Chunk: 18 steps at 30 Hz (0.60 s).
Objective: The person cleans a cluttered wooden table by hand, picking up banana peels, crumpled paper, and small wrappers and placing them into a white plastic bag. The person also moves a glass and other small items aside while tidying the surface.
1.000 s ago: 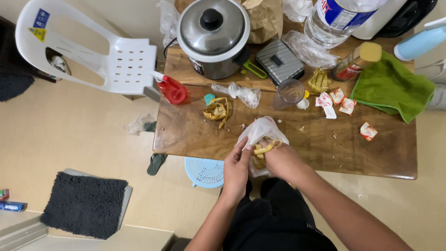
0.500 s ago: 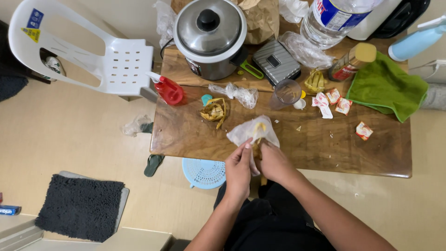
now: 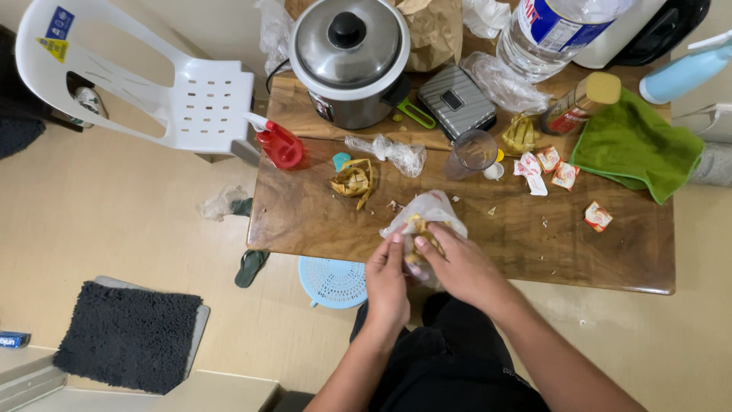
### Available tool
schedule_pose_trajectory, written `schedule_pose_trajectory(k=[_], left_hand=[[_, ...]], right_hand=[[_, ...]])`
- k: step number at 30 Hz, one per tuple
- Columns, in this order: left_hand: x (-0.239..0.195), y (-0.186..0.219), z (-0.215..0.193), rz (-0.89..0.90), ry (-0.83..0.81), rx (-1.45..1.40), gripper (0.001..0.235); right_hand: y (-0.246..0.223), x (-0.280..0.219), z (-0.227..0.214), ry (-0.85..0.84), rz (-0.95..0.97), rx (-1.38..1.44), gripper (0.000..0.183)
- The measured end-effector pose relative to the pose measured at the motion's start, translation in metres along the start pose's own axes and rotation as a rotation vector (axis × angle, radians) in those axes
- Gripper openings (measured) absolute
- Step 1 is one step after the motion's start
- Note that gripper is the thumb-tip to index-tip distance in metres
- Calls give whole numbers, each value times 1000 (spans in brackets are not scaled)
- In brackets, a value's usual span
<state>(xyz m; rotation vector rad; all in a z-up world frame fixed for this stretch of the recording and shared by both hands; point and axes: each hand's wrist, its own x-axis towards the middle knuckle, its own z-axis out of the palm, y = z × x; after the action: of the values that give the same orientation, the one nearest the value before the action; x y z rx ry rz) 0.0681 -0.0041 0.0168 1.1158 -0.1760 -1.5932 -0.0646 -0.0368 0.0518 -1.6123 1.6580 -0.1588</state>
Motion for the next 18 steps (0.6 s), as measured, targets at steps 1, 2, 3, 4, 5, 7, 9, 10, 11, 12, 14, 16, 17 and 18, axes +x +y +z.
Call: schedule_pose_trajectory(k=[1,2,3,4,5,7,9,10,11,12,14,16,17,18], left_hand=[[1,3,-2,-2,-1,1,37],[2,5,-4,-7,8,-17,37],[3,9,-5,-10,15,-35,38],[4,13,-5,-10,13,-34,38],[5,17,-5,33,7,-40,38],[5,25,-5,75,-2,-46,38],[4,32,-6,117,3,20,39],[8,24,-16,117,3,21,39],[11,16,-26,192,-3,92,38],[15,8,-36,267,-7,164,38],[6,29,-26,244,-11,184,35],[-2,45,-20,222,-10,205,34],[-4,51,-18,213,-27,301,38],[-6,56,-16,202,-43,398,44]], right_hand=[[3,-3,-3,1,2,0,49],[6,-6,-6,-17,-89,-26,51],[9,-7,-10,-33,-183,-52,52],[4,-12,-16,-31,-183,-52,52],[-1,-17,-21,-118,-272,-98,58],[-2,-24,-26,-205,-359,-145,65],[5,-27,-26,-146,-559,-360,60],[1,-31,-30,-145,-559,-360,60],[-3,-35,-35,-148,-542,-404,40],[-7,-40,-39,-152,-525,-449,22],[-9,-43,-44,-99,-577,-403,17],[-7,-47,-47,-50,-631,-355,15],[-4,-47,-47,36,-656,-294,17],[0,-48,-47,122,-678,-232,18]])
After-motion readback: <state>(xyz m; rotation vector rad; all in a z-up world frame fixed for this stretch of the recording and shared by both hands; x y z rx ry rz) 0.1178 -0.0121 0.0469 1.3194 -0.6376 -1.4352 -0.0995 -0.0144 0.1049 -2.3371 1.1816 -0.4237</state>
